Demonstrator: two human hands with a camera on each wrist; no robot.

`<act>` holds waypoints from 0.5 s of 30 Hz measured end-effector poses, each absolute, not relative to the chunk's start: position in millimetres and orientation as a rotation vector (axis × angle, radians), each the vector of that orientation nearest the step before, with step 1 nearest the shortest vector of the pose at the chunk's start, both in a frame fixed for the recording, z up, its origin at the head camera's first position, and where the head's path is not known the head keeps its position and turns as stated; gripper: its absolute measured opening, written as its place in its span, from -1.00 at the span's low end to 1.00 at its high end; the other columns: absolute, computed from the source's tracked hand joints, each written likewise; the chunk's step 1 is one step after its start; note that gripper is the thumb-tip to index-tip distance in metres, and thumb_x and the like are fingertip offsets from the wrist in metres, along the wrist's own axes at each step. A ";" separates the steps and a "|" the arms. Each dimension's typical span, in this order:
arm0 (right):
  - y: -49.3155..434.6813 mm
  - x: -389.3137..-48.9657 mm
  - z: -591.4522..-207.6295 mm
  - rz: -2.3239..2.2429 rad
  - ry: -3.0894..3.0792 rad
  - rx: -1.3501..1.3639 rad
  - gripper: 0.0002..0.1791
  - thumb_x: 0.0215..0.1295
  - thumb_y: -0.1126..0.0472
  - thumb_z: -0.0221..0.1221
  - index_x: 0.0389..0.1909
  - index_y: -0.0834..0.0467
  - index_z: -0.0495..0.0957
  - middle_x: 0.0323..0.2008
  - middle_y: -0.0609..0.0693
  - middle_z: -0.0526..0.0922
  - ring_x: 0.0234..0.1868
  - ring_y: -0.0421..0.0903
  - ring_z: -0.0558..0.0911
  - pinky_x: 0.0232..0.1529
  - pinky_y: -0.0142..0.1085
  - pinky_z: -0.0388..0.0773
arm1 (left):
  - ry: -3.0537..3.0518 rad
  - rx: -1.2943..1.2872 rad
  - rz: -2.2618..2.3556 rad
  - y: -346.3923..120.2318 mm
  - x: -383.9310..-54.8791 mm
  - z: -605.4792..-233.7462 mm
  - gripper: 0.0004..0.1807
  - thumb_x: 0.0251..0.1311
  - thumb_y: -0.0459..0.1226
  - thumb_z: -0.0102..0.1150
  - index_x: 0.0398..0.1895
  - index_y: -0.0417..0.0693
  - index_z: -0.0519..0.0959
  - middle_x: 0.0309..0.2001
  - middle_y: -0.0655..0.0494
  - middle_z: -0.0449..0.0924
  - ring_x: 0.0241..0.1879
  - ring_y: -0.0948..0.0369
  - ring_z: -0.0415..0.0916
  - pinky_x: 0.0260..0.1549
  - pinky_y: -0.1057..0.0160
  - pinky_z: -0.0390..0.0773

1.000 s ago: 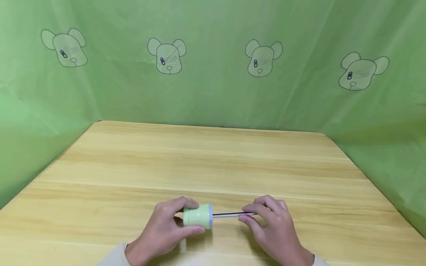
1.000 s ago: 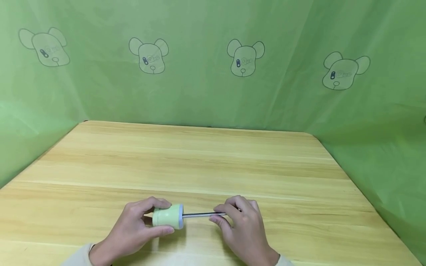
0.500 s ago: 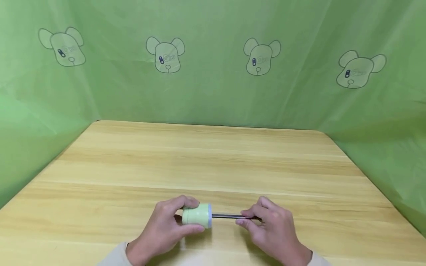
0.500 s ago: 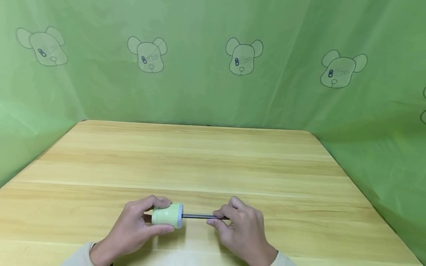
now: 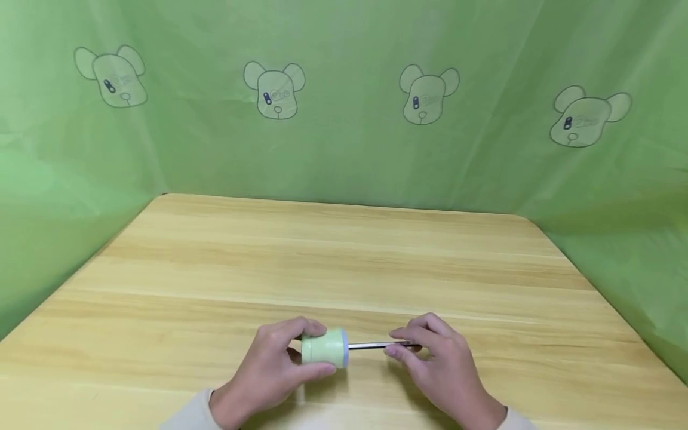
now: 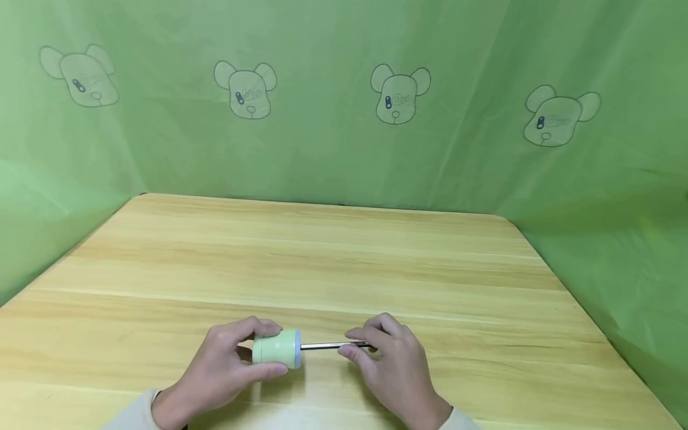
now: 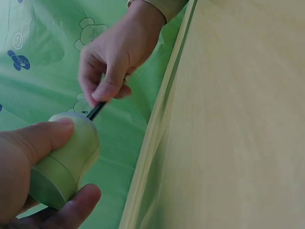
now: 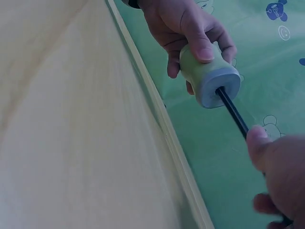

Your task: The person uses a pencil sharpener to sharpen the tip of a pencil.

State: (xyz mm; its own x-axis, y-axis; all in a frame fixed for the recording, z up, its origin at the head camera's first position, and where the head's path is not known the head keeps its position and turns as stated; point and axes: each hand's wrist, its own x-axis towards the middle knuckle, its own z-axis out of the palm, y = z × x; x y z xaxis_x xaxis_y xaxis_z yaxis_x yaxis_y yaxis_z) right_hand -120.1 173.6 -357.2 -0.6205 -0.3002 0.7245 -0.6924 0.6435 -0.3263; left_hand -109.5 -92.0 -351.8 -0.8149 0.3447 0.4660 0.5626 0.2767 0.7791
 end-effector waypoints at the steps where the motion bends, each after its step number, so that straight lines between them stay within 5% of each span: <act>1: 173.5 -121.0 -357.4 0.789 -2.185 0.784 -0.62 0.14 -0.18 0.29 -0.47 0.07 0.71 -0.41 -0.22 0.54 -0.50 -0.32 0.47 -0.46 -0.57 0.41 | -2.342 -0.837 -1.576 -92.1 -109.8 -351.2 -0.65 -0.04 -0.25 0.51 -0.22 -0.19 0.58 -0.14 -0.07 0.67 -0.33 0.26 0.57 -0.52 0.42 0.66; 3: 172.6 -122.5 -357.9 0.742 -2.111 0.797 -0.53 0.21 -0.27 0.14 -0.50 0.05 0.69 -0.44 -0.20 0.55 -0.55 -0.30 0.46 -0.46 -0.57 0.35 | -2.350 -0.823 -1.599 -92.4 -110.0 -350.2 -0.64 -0.03 -0.23 0.51 -0.23 -0.19 0.58 -0.15 -0.07 0.67 -0.35 0.27 0.56 -0.53 0.41 0.66; 9: 172.0 -123.7 -360.7 0.675 -2.020 0.817 -0.51 0.26 -0.26 0.12 -0.62 0.02 0.66 -0.60 -0.24 0.46 -0.66 -0.40 0.24 -0.66 -0.67 0.12 | -2.370 -0.822 -1.649 -93.2 -109.6 -348.8 -0.63 -0.03 -0.20 0.50 -0.23 -0.18 0.58 -0.16 -0.07 0.67 -0.36 0.29 0.55 -0.52 0.39 0.67; 15: 175.0 -117.3 -359.4 0.816 -2.216 0.881 -0.72 0.15 -0.08 0.34 -0.58 0.02 0.67 -0.59 -0.31 0.44 -0.63 -0.48 0.21 -0.73 -0.69 0.16 | -2.370 -0.840 -1.606 -94.3 -109.1 -350.9 -0.62 -0.08 -0.24 0.52 -0.22 -0.18 0.59 -0.12 -0.07 0.67 -0.28 0.21 0.60 -0.48 0.40 0.67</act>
State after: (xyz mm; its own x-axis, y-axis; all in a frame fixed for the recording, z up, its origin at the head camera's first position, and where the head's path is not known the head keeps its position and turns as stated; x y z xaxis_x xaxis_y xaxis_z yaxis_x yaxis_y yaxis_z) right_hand -117.3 175.0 -359.4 -0.5921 -0.3687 0.7166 -0.7453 0.5886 -0.3131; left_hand -109.1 -94.3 -350.9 -0.8300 0.3596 0.4264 0.5293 0.2664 0.8055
